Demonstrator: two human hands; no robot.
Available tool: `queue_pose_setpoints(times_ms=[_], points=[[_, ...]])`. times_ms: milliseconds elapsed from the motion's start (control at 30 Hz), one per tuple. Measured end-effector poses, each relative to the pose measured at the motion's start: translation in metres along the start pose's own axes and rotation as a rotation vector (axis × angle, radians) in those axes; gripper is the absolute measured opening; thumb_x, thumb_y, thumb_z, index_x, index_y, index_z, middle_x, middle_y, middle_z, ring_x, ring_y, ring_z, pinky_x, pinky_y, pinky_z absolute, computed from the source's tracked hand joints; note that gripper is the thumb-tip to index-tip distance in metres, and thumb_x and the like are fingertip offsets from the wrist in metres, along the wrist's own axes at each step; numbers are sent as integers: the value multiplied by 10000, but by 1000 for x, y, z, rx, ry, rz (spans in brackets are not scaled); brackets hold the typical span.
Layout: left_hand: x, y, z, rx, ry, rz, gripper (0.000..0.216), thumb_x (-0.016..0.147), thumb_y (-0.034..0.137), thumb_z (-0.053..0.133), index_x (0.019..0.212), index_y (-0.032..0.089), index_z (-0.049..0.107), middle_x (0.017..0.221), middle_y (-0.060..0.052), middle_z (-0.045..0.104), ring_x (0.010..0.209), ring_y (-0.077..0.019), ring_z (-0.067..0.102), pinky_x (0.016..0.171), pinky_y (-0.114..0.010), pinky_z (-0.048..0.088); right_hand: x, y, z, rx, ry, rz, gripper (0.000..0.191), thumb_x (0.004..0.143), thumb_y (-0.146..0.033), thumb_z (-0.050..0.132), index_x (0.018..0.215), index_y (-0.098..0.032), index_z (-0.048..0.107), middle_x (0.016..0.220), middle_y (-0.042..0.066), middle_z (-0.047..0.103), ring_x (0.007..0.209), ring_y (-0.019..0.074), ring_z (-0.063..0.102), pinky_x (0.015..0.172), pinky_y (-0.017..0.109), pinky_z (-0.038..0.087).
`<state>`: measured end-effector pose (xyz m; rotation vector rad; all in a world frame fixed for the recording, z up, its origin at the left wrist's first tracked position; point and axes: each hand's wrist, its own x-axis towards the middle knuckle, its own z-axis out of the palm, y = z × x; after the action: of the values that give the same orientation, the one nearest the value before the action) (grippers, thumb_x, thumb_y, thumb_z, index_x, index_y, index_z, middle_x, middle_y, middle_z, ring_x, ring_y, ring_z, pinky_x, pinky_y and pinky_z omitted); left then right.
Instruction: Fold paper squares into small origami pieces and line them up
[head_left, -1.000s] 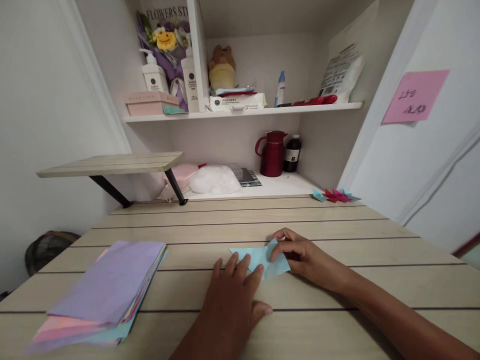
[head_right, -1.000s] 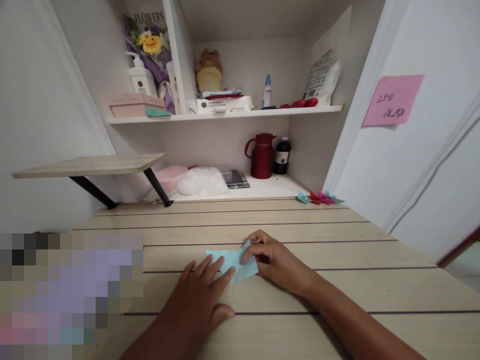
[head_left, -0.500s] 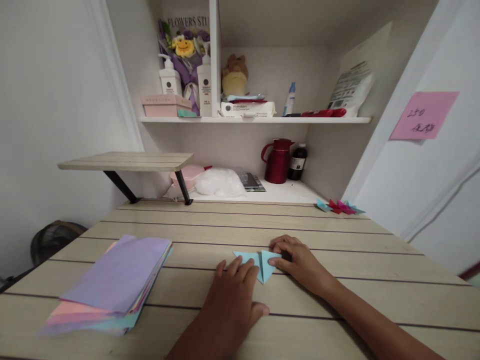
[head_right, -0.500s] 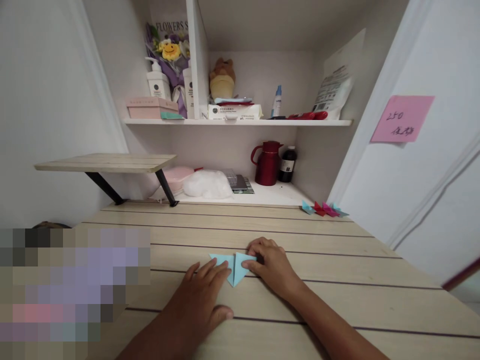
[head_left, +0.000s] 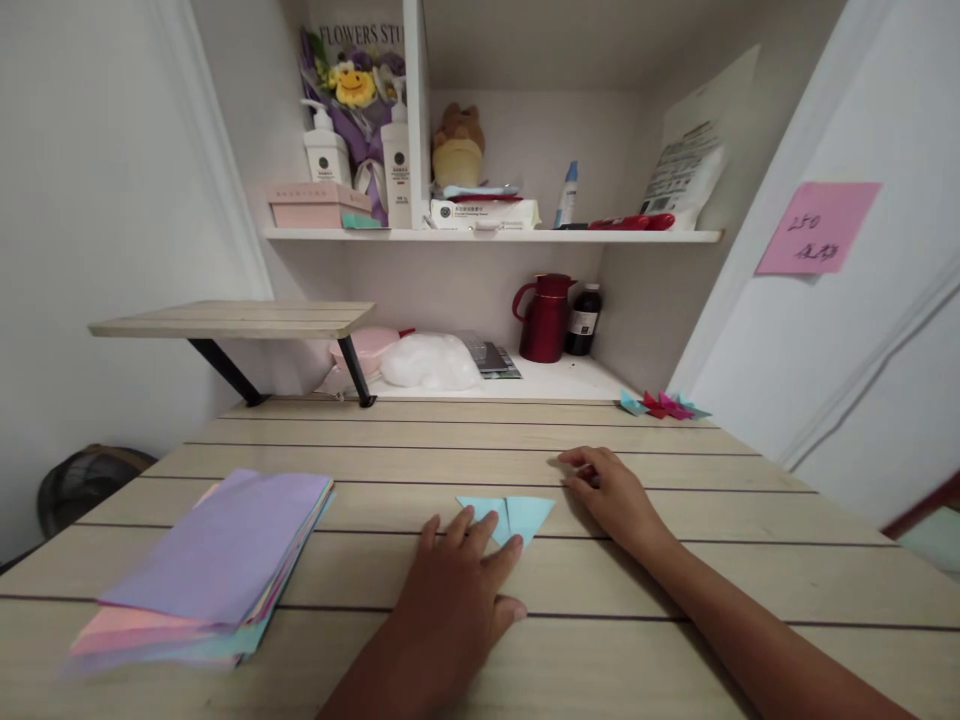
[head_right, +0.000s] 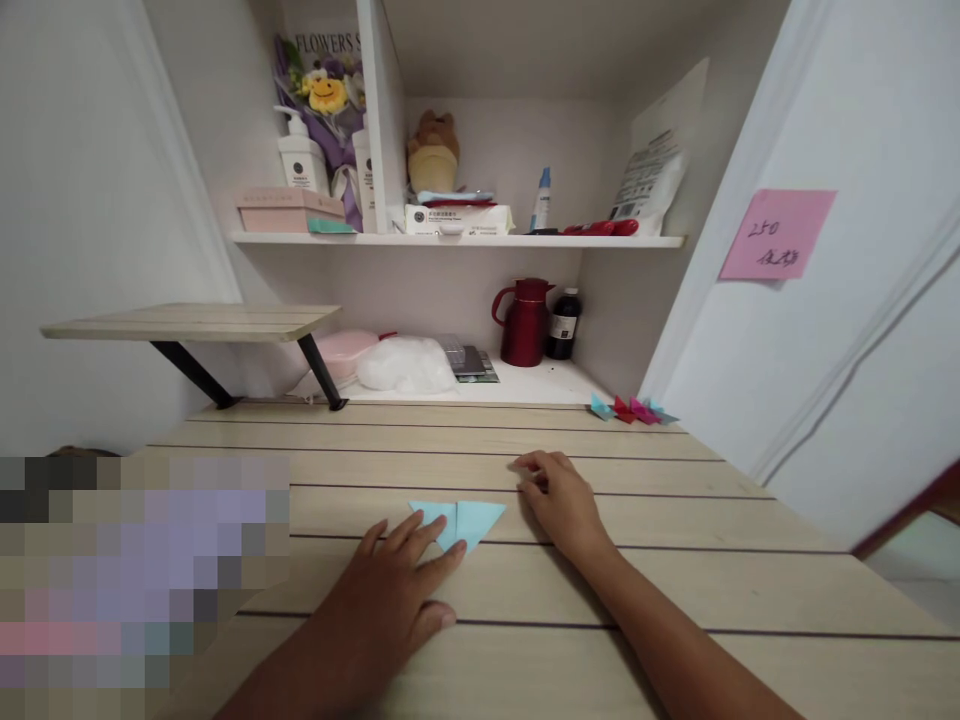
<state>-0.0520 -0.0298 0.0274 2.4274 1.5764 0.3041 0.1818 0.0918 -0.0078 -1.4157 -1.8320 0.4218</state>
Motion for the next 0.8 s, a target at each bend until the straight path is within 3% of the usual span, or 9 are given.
queue_pose_setpoints(times_ms=[100,167,267,467,600,800], points=[[0,0,-1,-4,-1,10,495,859,448,564,1339,360,489,1472,-54,426,1376,-338,312,1082,-626,223,-4,-13,-2,66,-11,-63,284,891,-359,455,1085,-243,628,1121,68,610,1036,235,567,920,384,434],[0,0,0,-8,9,27,484,857,447,569,1329,373,496,1462,-50,441,1367,-341,325,1074,-640,219,-11,-27,1,36,-132,-169,319,909,-416,444,1115,-264,634,1155,68,622,1122,261,518,978,425,380],[-2,-1,1,-18,33,49,433,863,422,568,1293,409,522,1470,-34,430,1366,-341,327,1069,-658,199,-20,-46,8,-133,-292,-209,297,868,-442,524,1098,-303,650,1180,60,622,1111,296,506,956,479,355],[-2,0,-9,-10,49,48,326,836,270,611,1126,413,655,1544,-5,278,1411,-362,212,1067,-691,115,-25,-54,10,-161,-372,-160,224,766,-319,656,988,-291,658,1016,45,645,981,263,547,891,419,382],[5,3,-15,-27,53,-41,180,860,295,603,935,388,738,1496,21,373,1395,-343,269,1078,-683,111,-25,-59,8,-93,-438,-119,209,706,-297,707,907,-264,662,933,32,634,909,236,559,831,367,402],[10,3,-8,-32,89,-47,213,855,275,619,971,422,722,1458,52,429,1395,-333,276,1086,-685,85,-33,-73,14,-142,-425,-117,340,714,-339,705,1040,-273,636,897,30,616,892,240,557,821,381,376]])
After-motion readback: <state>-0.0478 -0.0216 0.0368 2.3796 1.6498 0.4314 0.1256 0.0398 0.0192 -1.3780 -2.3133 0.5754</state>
